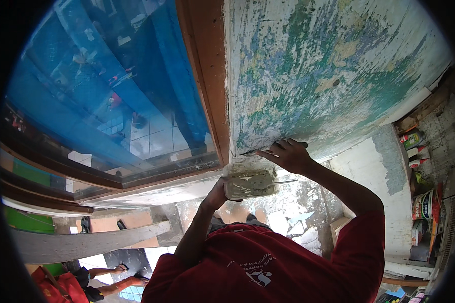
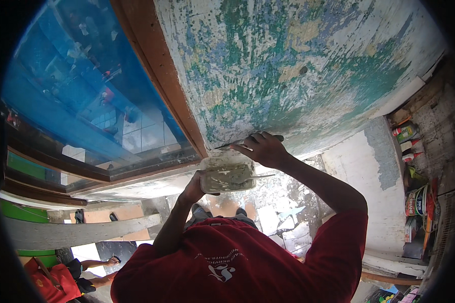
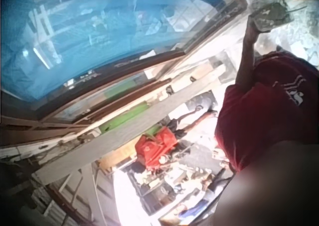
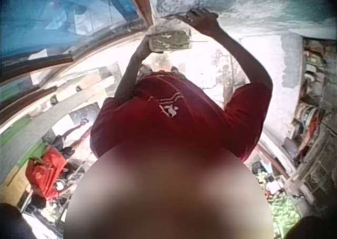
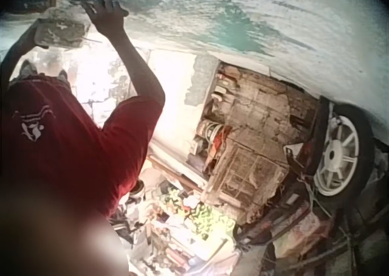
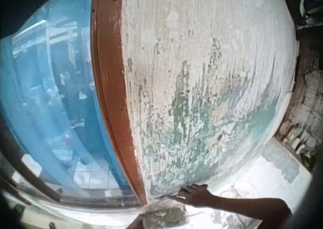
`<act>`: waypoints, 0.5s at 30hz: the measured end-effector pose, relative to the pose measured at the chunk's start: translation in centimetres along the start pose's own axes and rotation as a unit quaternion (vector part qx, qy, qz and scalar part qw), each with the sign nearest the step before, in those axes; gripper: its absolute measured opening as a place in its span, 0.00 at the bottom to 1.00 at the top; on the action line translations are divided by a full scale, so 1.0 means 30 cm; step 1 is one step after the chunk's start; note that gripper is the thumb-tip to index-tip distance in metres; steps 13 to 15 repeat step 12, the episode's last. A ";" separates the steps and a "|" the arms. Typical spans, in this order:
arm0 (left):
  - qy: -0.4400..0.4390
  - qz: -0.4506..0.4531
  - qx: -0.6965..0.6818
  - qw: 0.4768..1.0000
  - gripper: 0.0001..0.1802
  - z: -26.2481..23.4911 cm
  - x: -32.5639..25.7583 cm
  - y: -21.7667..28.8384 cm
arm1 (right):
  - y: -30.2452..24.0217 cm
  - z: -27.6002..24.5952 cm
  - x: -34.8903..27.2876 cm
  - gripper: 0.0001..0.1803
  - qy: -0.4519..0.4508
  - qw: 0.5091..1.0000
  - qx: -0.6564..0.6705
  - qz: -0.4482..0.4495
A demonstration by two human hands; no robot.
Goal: The person applies plaster mix to a cracked wall using a putty knife.
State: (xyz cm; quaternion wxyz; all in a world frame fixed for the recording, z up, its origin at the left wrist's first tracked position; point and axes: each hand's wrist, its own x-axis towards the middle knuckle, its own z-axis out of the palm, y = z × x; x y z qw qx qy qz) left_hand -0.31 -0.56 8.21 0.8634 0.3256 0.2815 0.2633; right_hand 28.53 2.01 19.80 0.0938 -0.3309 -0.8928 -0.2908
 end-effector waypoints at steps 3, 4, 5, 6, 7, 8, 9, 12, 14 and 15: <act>0.014 0.004 -0.035 0.999 0.31 -0.018 0.001 -0.015 | 0.007 0.000 -0.015 0.30 -0.004 1.000 -0.007 0.006; 0.016 0.005 -0.036 0.999 0.31 -0.025 0.000 -0.016 | 0.014 0.000 -0.026 0.30 -0.005 1.000 -0.005 0.011; 0.010 0.018 -0.010 1.000 0.31 -0.034 -0.001 -0.016 | 0.024 -0.002 -0.043 0.30 -0.004 1.000 -0.004 0.008; 0.005 0.031 0.015 0.999 0.32 -0.032 -0.004 -0.016 | 0.037 -0.007 -0.065 0.31 -0.032 0.999 -0.012 -0.001; 0.008 0.033 0.013 0.999 0.32 -0.030 -0.009 -0.016 | 0.047 -0.011 -0.083 0.32 -0.060 0.998 -0.021 -0.011; 0.002 0.028 0.005 1.000 0.32 -0.026 -0.015 -0.016 | 0.049 -0.015 -0.098 0.32 -0.059 0.998 -0.020 -0.014; -0.006 0.022 0.000 1.000 0.33 -0.023 -0.014 -0.010 | 0.052 -0.032 -0.103 0.32 -0.064 0.998 -0.013 -0.009; 0.005 0.022 -0.012 1.000 0.36 -0.023 -0.016 -0.011 | 0.035 -0.069 -0.063 0.27 -0.007 0.999 -0.019 -0.029; 0.005 0.022 -0.012 1.000 0.36 -0.023 -0.016 -0.011 | 0.035 -0.069 -0.063 0.27 -0.007 0.999 -0.019 -0.029; 0.005 0.022 -0.012 1.000 0.36 -0.023 -0.016 -0.011 | 0.035 -0.069 -0.063 0.27 -0.007 0.999 -0.019 -0.029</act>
